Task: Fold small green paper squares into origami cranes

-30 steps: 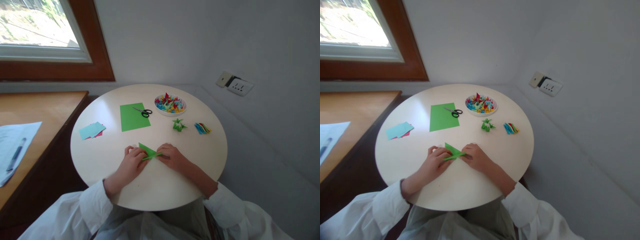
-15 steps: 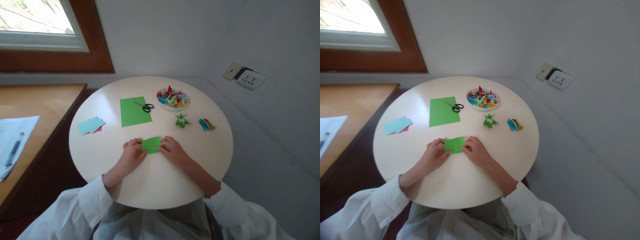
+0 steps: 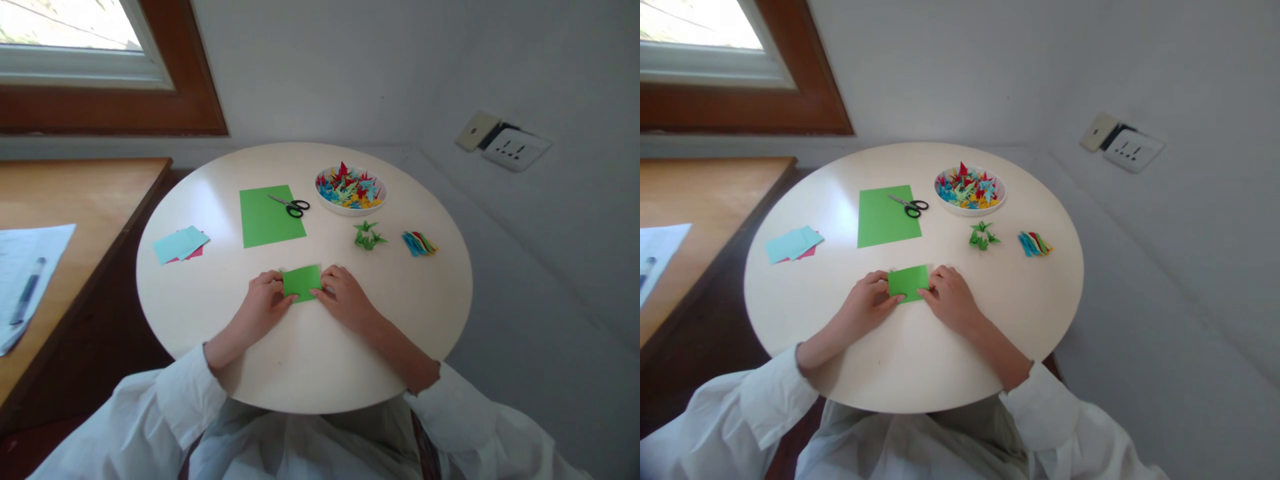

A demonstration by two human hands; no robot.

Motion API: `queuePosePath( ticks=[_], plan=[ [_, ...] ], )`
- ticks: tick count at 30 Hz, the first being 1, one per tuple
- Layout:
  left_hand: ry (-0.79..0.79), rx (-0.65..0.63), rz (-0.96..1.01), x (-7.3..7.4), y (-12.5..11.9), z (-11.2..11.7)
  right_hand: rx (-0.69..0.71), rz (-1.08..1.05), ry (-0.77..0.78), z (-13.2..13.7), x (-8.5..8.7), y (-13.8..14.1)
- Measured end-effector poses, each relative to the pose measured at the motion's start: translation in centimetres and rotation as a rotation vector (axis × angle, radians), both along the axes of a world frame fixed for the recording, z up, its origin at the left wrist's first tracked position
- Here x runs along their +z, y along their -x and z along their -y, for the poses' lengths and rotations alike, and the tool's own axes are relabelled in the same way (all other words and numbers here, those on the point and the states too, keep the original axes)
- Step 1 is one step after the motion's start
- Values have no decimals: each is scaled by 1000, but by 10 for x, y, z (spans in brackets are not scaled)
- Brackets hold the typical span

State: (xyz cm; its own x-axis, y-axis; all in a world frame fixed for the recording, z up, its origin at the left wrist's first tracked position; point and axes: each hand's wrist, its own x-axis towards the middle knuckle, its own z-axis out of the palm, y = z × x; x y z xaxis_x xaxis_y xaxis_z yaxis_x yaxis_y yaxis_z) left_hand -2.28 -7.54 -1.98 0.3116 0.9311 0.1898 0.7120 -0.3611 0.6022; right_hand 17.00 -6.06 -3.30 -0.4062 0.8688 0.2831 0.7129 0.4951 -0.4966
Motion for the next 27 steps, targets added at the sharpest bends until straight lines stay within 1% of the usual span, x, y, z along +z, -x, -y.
queuePosePath(
  ticks=[6, 13, 17, 27],
  plan=[
    [8, -26, -2, 3, 1, -1, -6, 58, -16, 1, 1, 1],
    [-25, -26, -31, -1, 2, -1, -48, 131, -75, 2, -3, 1],
    [-8, -17, -35, -1, 2, -1, -56, 161, -105, 3, -4, 2],
    [16, 2, -25, 0, 2, -1, -83, 211, -99, 6, 0, 4]
  ],
)
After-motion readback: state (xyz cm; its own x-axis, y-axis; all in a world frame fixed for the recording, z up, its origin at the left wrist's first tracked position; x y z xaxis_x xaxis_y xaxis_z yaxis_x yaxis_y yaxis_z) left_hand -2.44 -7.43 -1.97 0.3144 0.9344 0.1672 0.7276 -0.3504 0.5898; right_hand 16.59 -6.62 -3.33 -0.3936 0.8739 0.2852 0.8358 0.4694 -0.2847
